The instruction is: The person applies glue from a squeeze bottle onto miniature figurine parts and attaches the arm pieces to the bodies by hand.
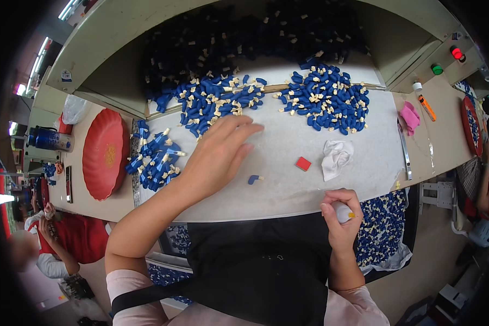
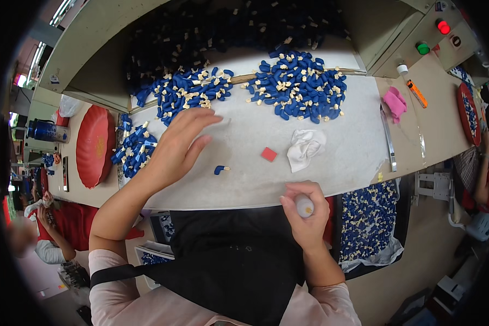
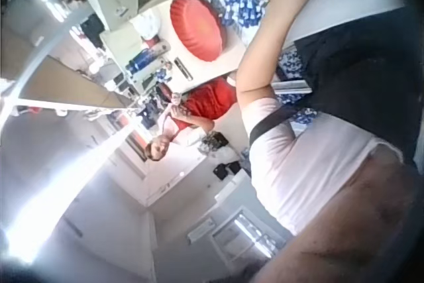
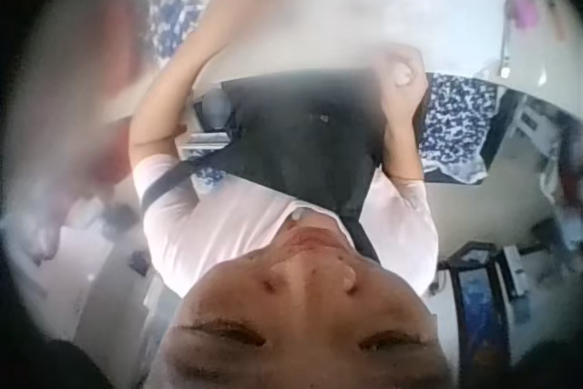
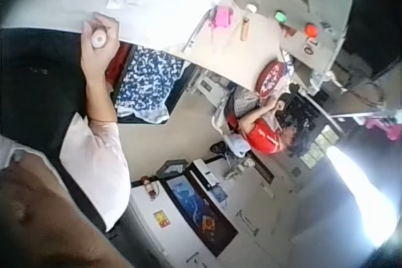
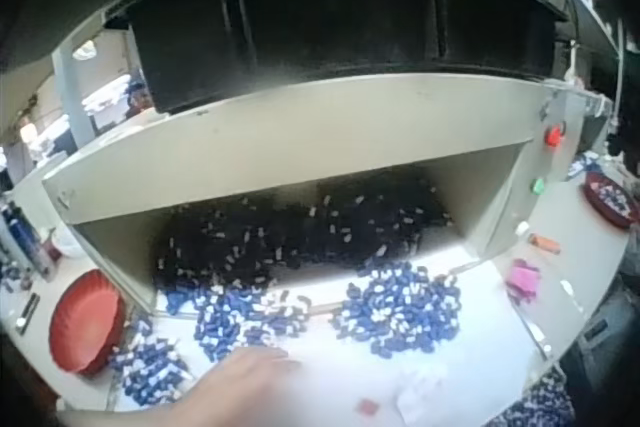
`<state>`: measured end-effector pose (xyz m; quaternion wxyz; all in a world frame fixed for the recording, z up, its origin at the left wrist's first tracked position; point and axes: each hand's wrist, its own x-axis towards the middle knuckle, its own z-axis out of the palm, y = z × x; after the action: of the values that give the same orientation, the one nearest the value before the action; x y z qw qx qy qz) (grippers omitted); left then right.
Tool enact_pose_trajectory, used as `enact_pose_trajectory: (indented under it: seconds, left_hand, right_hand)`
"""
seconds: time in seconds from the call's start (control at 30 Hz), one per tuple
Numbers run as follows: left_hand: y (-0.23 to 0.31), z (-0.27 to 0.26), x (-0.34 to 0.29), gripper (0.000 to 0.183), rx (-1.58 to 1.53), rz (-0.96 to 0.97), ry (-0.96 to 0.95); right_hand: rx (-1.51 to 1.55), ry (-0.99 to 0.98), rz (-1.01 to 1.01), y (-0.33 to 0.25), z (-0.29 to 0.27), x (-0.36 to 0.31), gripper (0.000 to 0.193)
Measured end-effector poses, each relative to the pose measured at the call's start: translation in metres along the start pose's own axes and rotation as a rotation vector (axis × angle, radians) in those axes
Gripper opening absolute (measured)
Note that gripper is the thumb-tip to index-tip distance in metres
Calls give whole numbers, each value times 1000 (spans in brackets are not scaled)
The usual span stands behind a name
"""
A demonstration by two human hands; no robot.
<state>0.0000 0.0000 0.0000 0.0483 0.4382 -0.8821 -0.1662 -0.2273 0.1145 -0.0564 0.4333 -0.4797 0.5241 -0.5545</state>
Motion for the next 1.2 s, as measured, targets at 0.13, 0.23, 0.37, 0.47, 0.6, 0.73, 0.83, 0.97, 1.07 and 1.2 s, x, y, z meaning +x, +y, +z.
enact_pose_trajectory:
  seconds: [0.13, 0.23, 0.37, 0.47, 0.6, 0.73, 0.83, 0.97, 1.07, 1.2]
  left_hand:
    - [11, 19, 73, 42, -215, 74, 382]
    - [8, 40, 119, 42, -89, 56, 538]
    - [10, 59, 136, 46, -80, -43, 594]
    - [16, 63, 138, 46, -128, -45, 593]
    - [23, 67, 132, 51, -138, -173, 595]
    - [40, 78, 137, 58, -70, -49, 648]
    - [31, 67, 134, 56, 8, -25, 665]
    - [18, 16, 83, 28, -211, 86, 375]
    - [18, 4, 26, 19, -247, 1, 89]
    - [19, 34, -25, 15, -288, 23, 142]
  right_hand:
    - [-44, 24, -66, -2, -4, 14, 18]
    - [-66, 84, -91, -11, -9, 26, 13]
    - [-232, 101, -281, -20, -41, 91, 13]
    - [-332, -34, -449, -14, -54, 163, 21]
    - [-552, -77, -380, 8, -34, 218, 23]
    - [-440, 6, -443, 19, -31, 225, 24]
    - [-349, 71, -435, 1, -39, 211, 17]
    - [-225, -84, -216, -27, -43, 152, 10]
    - [-294, -235, -140, -29, -44, 113, 9]
    - [-436, -291, -196, -6, -29, 103, 16]
